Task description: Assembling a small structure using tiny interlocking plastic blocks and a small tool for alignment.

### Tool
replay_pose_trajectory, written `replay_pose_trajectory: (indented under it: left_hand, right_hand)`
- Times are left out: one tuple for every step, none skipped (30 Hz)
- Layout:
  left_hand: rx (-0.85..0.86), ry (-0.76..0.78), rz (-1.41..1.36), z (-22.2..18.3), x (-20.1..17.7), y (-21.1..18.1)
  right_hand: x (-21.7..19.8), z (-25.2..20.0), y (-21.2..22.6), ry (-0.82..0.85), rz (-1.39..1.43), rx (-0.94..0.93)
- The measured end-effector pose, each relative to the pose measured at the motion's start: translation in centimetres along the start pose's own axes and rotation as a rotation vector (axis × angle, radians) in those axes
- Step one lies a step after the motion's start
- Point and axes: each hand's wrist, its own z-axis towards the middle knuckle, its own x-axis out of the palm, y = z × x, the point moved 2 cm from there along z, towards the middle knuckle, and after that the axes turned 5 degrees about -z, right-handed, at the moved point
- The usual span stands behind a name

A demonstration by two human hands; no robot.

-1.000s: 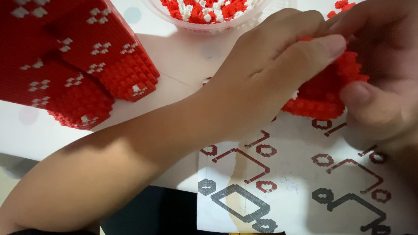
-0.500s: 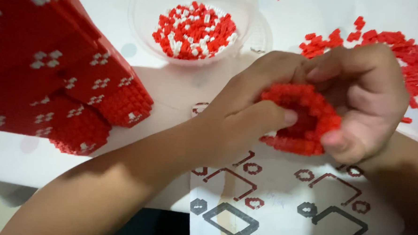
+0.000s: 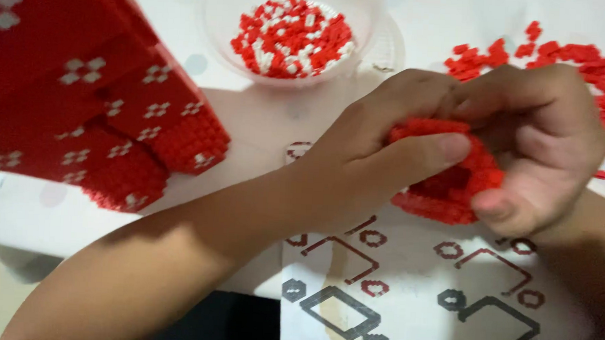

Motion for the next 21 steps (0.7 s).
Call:
replay_pose_trajectory:
  left_hand:
    - [-0.006,-0.011,0.004,-0.1,0.0,-0.1]
    - [0.004,-0.013,0.019,0.0,0.0,-0.3]
    - [0.015,-0.015,0.033,0.1,0.1,-0.4]
    - [0.015,-0.018,0.035,0.1,0.0,-0.4]
    - [0.025,-0.007,0.021,0.1,0.0,-0.4]
    - [0.036,0.006,0.006,0.1,0.1,-0.3]
    - [0.037,0.005,0.005,0.2,0.0,-0.4]
    - [0.042,0.011,0.01,0.2,0.1,-0.4]
    - [0.046,0.016,0.015,0.2,0.1,-0.5]
    - [0.048,0.016,0.014,0.2,0.1,-0.6]
    - [0.021,0.012,0.016,0.2,0.0,-0.7]
    - [-0.006,0.008,0.017,0.1,0.0,-0.7]
    - [-0.006,0.008,0.017,0.2,0.0,-0.6]
    - [0.026,0.006,0.044,0.2,0.0,-0.5]
    - [0.057,0.005,0.07,0.2,0.0,-0.4]
    - [0.057,0.005,0.07,0.2,0.0,-0.5]
    - [0.05,0.001,0.055,0.1,0.1,-0.5]
    - [0.042,-0.004,0.04,0.1,0.1,-0.5]
    - [0.042,-0.004,0.039,0.1,0.2,-0.8]
    - [0.017,-0.013,0.048,0.1,0.2,-1.0]
    - [-0.007,-0.023,0.057,0.1,0.2,-1.2]
  right_hand:
    - [-0.1,-0.2,-0.1,0.005,0.012,0.001]
    - [-0.1,-0.3,-0.2,0.038,0.029,0.022]
    - [-0.3,-0.4,-0.3,0.072,0.046,0.043]
    - [-0.4,-0.4,-0.5,0.074,0.049,0.041]
    - [-0.5,-0.4,-0.8,0.112,0.084,0.038]
    - [-0.7,-0.4,-1.0,0.148,0.115,0.036]
    - [-0.6,-0.4,-0.9,0.149,0.115,0.035]
    - [-0.5,-0.4,-0.8,0.136,0.125,0.044]
    - [-0.4,-0.4,-0.7,0.124,0.135,0.053]
    - [-0.3,-0.2,-0.5,0.124,0.133,0.053]
    - [-0.2,0.0,-0.3,0.119,0.13,0.031]
    - [0.0,0.1,-0.1,0.115,0.127,0.009]
    - [0.0,0.0,-0.1,0.115,0.127,0.009]
    - [0.0,-0.1,0.0,0.1,0.125,0.018]
    - [0.1,-0.2,0.0,0.085,0.123,0.028]
    - [0.0,-0.2,0.0,0.085,0.123,0.028]
    - [-0.1,-0.2,-0.1,0.088,0.106,0.028]
    - [-0.2,-0.2,-0.2,0.09,0.09,0.029]
    - [-0.2,-0.3,-0.2,0.09,0.09,0.03]
    - [-0.3,-0.3,-0.2,0.087,0.077,0.032]
    - [-0.3,-0.3,-0.2,0.083,0.064,0.033]
